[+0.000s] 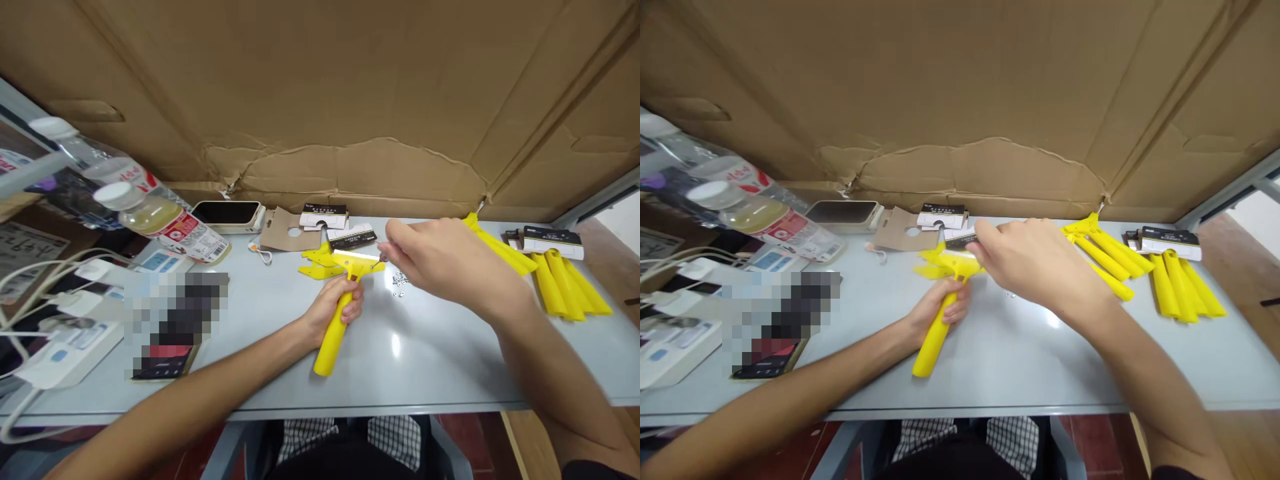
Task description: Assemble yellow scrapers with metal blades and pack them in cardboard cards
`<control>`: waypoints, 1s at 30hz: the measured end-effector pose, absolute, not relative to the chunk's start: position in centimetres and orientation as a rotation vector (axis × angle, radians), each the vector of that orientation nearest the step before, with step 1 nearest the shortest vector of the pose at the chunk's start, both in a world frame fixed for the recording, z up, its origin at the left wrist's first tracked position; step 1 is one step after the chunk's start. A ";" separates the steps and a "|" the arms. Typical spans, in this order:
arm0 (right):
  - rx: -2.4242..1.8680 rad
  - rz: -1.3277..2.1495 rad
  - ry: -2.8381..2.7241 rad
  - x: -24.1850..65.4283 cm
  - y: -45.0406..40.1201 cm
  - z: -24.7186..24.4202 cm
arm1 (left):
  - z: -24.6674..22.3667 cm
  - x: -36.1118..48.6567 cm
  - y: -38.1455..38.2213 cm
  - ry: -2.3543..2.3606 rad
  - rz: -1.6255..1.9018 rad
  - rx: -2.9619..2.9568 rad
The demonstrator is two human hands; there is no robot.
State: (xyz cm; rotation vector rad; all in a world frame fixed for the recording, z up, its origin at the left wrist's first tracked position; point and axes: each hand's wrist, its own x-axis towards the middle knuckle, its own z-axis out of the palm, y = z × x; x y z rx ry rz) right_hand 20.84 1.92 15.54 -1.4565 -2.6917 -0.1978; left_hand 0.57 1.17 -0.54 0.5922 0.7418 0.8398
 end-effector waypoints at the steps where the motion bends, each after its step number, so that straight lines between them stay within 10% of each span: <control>1: -1.431 -0.181 -2.702 20.9 1.8 15.5 | -0.5 0.6 1.2 0.743 0.844 0.592; 30: -1.504 0.172 -2.617 23.0 3.3 14.9 | -1.2 0.5 1.5 0.742 0.823 0.676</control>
